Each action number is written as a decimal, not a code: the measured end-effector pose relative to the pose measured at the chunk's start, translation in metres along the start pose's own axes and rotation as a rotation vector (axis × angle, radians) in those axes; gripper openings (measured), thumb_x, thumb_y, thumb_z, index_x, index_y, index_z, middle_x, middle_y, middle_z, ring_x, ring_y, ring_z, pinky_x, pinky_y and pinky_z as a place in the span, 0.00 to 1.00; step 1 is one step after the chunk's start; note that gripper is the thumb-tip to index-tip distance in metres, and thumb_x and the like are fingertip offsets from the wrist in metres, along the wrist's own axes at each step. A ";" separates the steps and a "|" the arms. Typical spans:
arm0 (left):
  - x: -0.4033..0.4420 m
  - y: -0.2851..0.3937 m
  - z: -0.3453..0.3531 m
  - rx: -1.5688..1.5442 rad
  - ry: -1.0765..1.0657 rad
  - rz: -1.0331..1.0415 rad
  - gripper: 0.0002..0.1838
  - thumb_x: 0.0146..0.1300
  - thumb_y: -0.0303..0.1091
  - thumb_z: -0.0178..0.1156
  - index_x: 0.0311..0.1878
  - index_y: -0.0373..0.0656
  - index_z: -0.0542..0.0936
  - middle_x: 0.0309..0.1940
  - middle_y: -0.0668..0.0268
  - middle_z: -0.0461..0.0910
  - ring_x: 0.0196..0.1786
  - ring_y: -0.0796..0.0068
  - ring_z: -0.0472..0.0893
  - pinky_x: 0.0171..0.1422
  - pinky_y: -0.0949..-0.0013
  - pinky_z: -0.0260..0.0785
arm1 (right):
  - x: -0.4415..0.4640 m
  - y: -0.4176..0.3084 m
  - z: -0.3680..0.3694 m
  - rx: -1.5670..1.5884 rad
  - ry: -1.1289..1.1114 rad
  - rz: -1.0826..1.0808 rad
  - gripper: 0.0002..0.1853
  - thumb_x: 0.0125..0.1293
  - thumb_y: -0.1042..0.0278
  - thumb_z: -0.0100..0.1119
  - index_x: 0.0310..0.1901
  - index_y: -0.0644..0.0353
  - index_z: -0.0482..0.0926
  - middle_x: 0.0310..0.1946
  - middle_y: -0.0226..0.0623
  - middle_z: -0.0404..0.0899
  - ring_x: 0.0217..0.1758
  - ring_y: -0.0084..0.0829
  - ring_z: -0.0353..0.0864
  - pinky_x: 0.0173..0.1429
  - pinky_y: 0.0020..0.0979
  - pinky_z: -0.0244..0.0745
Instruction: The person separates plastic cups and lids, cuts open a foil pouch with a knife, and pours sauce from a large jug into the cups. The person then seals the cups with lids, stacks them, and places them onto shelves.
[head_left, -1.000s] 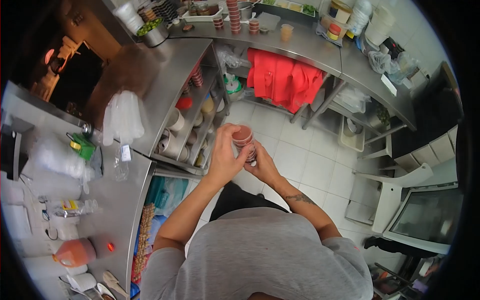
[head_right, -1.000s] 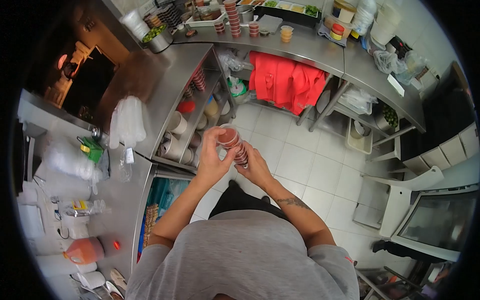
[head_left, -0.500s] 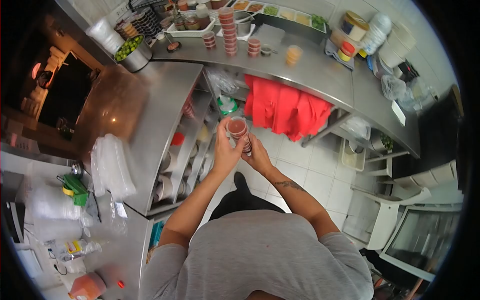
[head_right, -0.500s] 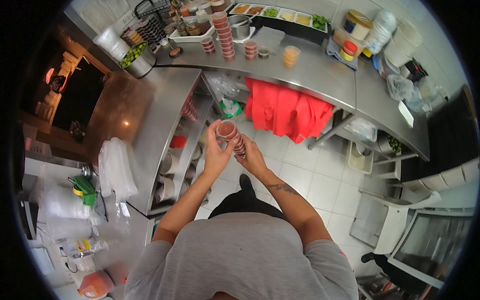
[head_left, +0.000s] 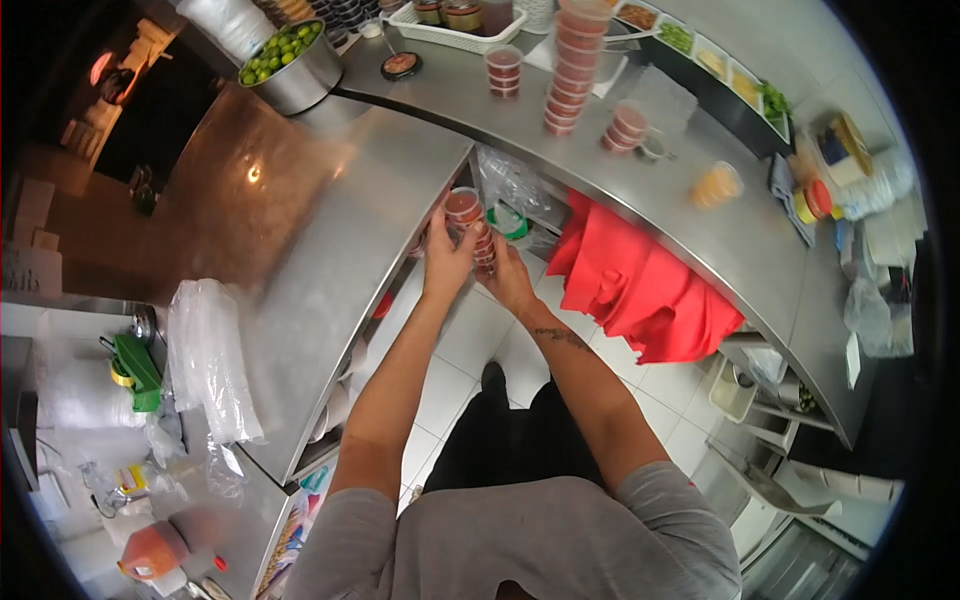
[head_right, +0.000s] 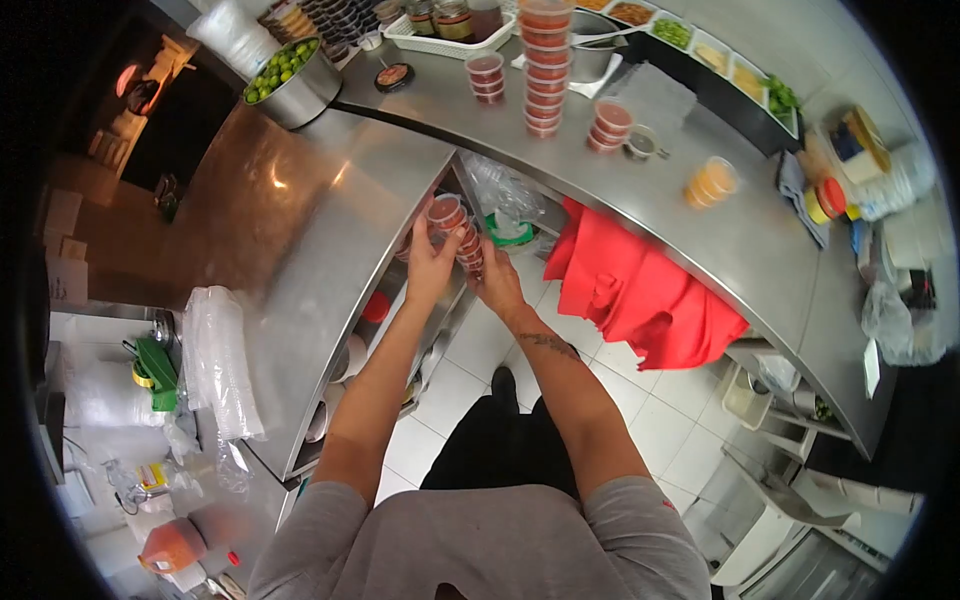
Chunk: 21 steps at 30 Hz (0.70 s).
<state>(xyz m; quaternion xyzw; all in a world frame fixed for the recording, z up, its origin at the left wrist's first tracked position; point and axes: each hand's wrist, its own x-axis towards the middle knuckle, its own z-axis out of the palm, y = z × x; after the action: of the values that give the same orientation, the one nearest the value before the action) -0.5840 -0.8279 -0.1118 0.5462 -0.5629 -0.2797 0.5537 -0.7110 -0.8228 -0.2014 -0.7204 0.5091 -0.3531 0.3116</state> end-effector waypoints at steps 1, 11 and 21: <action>0.005 -0.006 -0.001 -0.016 -0.018 -0.048 0.30 0.62 0.35 0.67 0.64 0.35 0.69 0.55 0.53 0.78 0.58 0.59 0.77 0.62 0.62 0.68 | 0.011 0.005 0.007 0.026 0.036 -0.051 0.44 0.51 0.76 0.71 0.69 0.54 0.56 0.50 0.53 0.76 0.52 0.53 0.79 0.53 0.44 0.77; 0.020 -0.015 0.015 -0.088 0.215 -0.069 0.23 0.64 0.38 0.67 0.55 0.31 0.77 0.48 0.53 0.82 0.49 0.62 0.82 0.55 0.63 0.73 | 0.065 0.017 0.032 0.127 0.063 -0.139 0.43 0.51 0.77 0.70 0.68 0.61 0.58 0.56 0.53 0.75 0.57 0.57 0.74 0.60 0.46 0.72; 0.020 -0.027 0.021 0.386 0.205 -0.078 0.23 0.66 0.33 0.60 0.58 0.27 0.72 0.47 0.39 0.79 0.50 0.42 0.79 0.59 0.55 0.69 | 0.090 0.019 0.060 0.219 0.068 -0.008 0.39 0.62 0.66 0.64 0.72 0.62 0.55 0.66 0.54 0.67 0.68 0.53 0.67 0.69 0.43 0.66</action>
<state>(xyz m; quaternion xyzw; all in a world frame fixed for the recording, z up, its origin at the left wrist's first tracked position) -0.5911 -0.8587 -0.1350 0.6891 -0.5253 -0.1311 0.4817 -0.6505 -0.9084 -0.2326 -0.6716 0.4750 -0.4320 0.3697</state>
